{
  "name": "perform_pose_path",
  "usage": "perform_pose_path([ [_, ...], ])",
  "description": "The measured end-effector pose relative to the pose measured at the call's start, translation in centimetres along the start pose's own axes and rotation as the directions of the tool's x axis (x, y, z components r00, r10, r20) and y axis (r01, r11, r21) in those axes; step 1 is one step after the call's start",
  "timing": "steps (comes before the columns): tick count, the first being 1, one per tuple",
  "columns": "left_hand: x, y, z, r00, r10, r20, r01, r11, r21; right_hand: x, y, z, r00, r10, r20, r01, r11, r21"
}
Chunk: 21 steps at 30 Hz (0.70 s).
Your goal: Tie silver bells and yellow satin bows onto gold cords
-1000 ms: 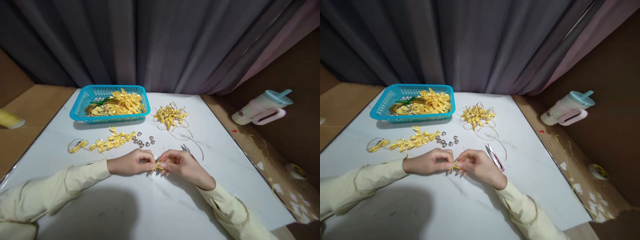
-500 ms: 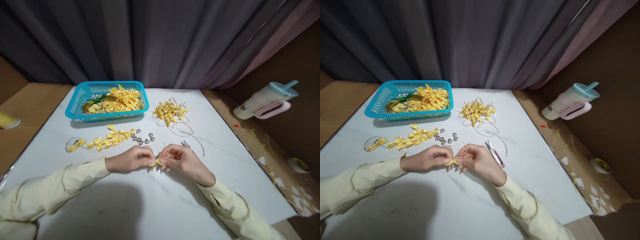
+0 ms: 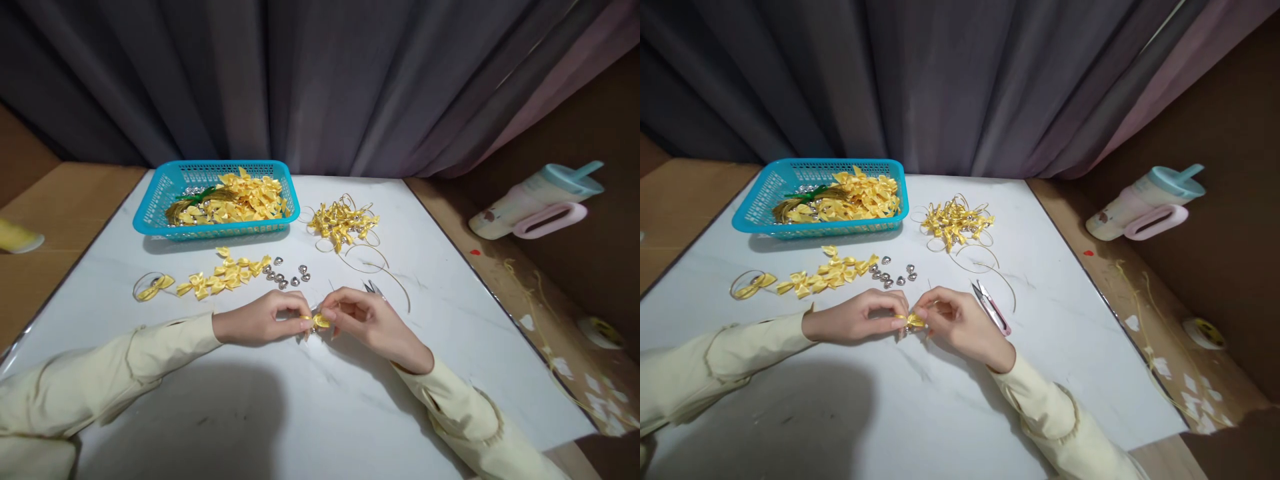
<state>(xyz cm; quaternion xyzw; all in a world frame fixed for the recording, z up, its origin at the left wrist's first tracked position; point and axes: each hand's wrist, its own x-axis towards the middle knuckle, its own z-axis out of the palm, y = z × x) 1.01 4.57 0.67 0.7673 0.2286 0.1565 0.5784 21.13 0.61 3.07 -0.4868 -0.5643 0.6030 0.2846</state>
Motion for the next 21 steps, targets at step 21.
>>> perform_pose_path([
  [21,-0.05,-0.23,-0.21,0.999,0.034,0.012,-0.034,0.999,0.009,-0.34,0.51,0.22,0.935,-0.345,0.084,0.350,0.858,-0.375],
])
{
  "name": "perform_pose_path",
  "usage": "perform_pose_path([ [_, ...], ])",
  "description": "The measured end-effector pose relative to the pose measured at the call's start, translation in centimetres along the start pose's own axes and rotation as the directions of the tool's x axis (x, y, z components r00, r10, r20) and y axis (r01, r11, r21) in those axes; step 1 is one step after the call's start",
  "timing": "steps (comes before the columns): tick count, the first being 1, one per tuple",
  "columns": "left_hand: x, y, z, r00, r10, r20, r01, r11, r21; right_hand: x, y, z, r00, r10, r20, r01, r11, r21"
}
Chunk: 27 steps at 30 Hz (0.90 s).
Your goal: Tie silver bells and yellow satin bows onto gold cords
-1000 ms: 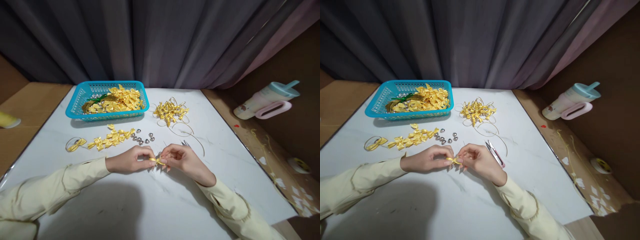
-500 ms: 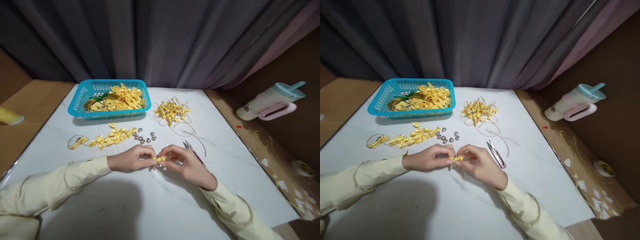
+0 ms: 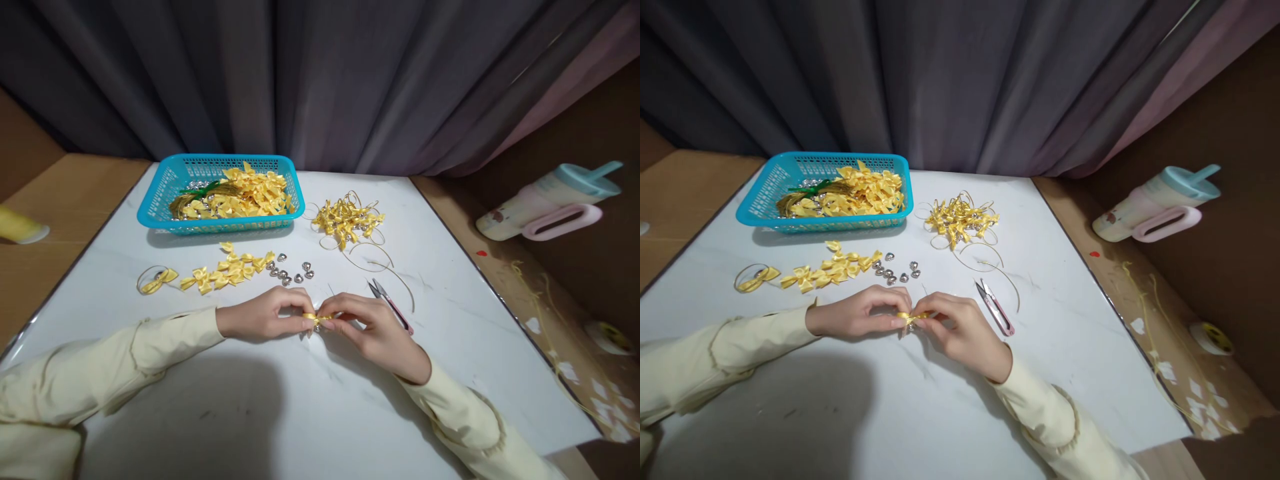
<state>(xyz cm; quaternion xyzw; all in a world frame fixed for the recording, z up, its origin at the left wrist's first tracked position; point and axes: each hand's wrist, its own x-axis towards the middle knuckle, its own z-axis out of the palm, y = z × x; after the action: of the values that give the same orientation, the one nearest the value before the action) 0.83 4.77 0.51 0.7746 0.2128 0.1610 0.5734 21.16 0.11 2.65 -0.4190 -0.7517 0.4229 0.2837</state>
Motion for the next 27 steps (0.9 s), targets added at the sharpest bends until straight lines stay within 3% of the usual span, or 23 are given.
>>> perform_pose_path([
  [21,0.0,0.0,0.2,0.999,-0.023,-0.023,0.024,0.999,0.027,0.1,-0.2,-0.1,1.000,-0.023,-0.016,0.022,0.999,-0.039],
  [24,0.0,0.1,0.2,0.999,-0.044,-0.024,0.045,0.999,0.018,-0.1,-0.7,-1.3,0.995,-0.020,-0.101,0.012,0.997,-0.080],
  [27,0.0,0.2,0.2,0.998,-0.064,-0.024,0.064,0.998,-0.002,-0.8,-2.1,-3.2,0.952,-0.006,-0.306,-0.032,0.993,-0.118],
])
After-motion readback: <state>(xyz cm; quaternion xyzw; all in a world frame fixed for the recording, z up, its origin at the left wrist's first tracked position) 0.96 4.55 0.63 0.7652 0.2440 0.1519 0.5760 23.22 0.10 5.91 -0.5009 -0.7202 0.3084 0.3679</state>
